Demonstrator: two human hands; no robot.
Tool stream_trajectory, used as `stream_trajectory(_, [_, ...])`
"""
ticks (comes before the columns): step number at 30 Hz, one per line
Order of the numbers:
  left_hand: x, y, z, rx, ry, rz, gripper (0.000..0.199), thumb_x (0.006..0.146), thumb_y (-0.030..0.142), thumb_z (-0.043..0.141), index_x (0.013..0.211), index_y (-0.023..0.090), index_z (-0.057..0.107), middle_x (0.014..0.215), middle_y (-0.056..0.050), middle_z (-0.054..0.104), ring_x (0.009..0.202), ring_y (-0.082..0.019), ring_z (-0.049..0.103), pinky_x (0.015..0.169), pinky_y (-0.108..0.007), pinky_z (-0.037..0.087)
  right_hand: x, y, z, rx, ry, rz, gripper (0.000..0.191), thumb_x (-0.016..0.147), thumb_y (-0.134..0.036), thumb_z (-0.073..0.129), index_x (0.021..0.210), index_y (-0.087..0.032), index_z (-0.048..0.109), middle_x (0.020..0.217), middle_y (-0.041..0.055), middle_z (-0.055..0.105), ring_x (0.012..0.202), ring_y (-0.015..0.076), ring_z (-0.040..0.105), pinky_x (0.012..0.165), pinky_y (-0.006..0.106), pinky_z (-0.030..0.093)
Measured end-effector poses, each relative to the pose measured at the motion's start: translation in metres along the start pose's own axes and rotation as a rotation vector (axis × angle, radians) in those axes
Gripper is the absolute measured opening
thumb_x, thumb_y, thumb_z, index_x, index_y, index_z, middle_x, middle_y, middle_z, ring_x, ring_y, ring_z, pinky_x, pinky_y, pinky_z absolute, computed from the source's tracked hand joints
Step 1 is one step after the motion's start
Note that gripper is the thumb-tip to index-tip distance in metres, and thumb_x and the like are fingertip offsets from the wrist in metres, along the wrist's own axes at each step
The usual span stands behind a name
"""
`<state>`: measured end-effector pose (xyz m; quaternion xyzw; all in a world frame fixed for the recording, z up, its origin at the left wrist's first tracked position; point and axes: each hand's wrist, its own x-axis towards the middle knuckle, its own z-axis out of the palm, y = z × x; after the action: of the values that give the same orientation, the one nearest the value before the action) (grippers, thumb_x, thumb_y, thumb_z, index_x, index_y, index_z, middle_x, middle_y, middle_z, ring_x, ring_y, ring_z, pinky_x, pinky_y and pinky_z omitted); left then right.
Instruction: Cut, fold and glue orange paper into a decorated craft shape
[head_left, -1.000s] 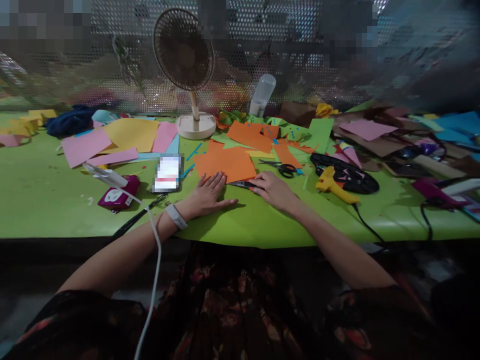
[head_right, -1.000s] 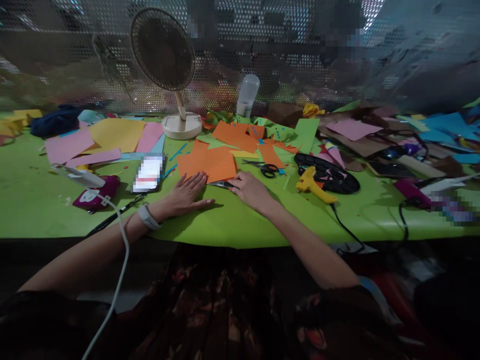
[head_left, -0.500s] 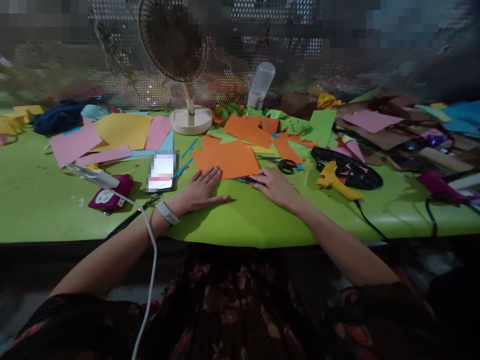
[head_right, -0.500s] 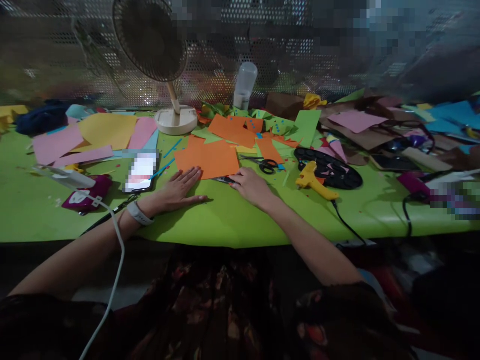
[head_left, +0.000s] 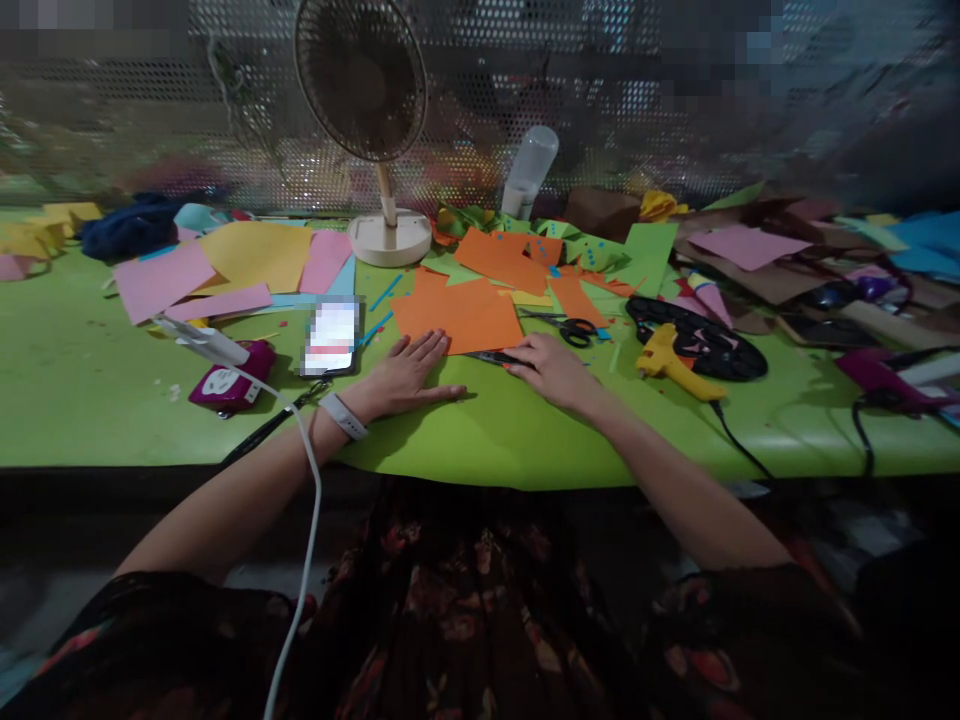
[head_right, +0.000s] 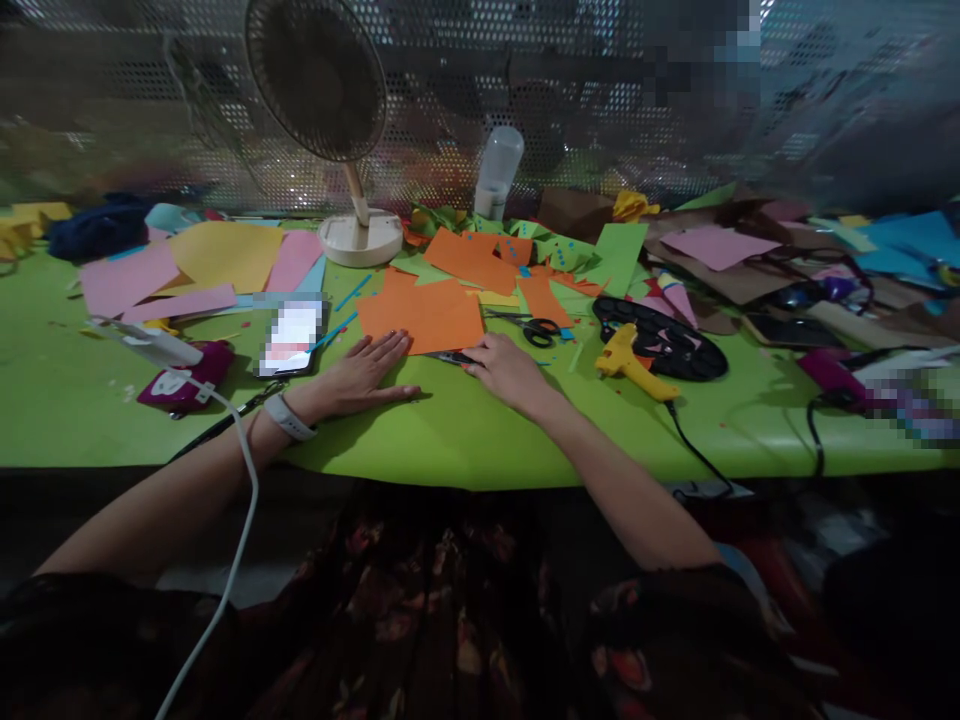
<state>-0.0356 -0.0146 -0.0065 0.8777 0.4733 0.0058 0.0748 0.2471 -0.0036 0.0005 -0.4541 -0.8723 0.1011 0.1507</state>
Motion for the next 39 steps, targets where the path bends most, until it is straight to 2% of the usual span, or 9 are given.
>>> stream_trajectory(7, [-0.005, 0.003, -0.005, 0.026, -0.009, 0.024, 0.089, 0.093, 0.077, 0.025, 0.161, 0.020, 0.016, 0.168, -0.011, 0.013, 0.155, -0.030, 0.008, 0.124, -0.048, 0.006, 0.000, 0.001, -0.001, -0.008, 0.019, 0.017, 0.033, 0.097, -0.026, 0.054, 0.126, -0.020, 0.070, 0.112, 0.0141, 0.065, 0.107, 0.0302, 0.058, 0.091, 0.046, 0.049])
stream_trajectory(13, [-0.004, 0.003, -0.008, 0.024, -0.017, 0.071, 0.094, 0.091, 0.079, 0.025, 0.161, 0.016, 0.017, 0.167, -0.013, 0.015, 0.155, -0.028, 0.010, 0.125, -0.044, 0.005, -0.001, 0.001, 0.000, 0.011, -0.003, 0.007, 0.033, 0.097, -0.028, 0.057, 0.125, -0.021, 0.071, 0.112, 0.0143, 0.065, 0.108, 0.0310, 0.059, 0.091, 0.047, 0.050])
stream_trajectory(27, [-0.004, 0.004, -0.009, 0.005, -0.023, 0.069, 0.095, 0.091, 0.079, 0.031, 0.161, 0.017, 0.018, 0.167, -0.014, 0.015, 0.155, -0.029, 0.010, 0.124, -0.048, 0.007, -0.004, 0.003, -0.005, 0.084, -0.014, -0.044, 0.032, 0.095, -0.026, 0.059, 0.124, -0.022, 0.072, 0.110, 0.0138, 0.064, 0.103, 0.0283, 0.059, 0.091, 0.046, 0.049])
stream_trajectory(34, [-0.005, 0.001, -0.005, -0.049, 0.001, 0.037, 0.097, 0.091, 0.078, 0.029, 0.162, 0.014, 0.010, 0.167, -0.014, 0.015, 0.155, -0.028, 0.013, 0.125, -0.045, 0.007, -0.005, 0.003, -0.004, 0.044, -0.012, -0.015, 0.031, 0.096, -0.027, 0.058, 0.123, -0.021, 0.072, 0.110, 0.0138, 0.065, 0.105, 0.0287, 0.060, 0.090, 0.043, 0.049])
stream_trajectory(39, [-0.003, -0.002, -0.006, -0.050, -0.041, 0.043, 0.091, 0.095, 0.074, 0.023, 0.161, 0.013, 0.012, 0.167, -0.012, 0.014, 0.155, -0.026, 0.010, 0.125, -0.044, 0.004, -0.008, 0.008, -0.006, 0.041, 0.016, 0.017, 0.033, 0.097, -0.028, 0.056, 0.125, -0.020, 0.071, 0.112, 0.0143, 0.065, 0.106, 0.0293, 0.060, 0.092, 0.044, 0.049])
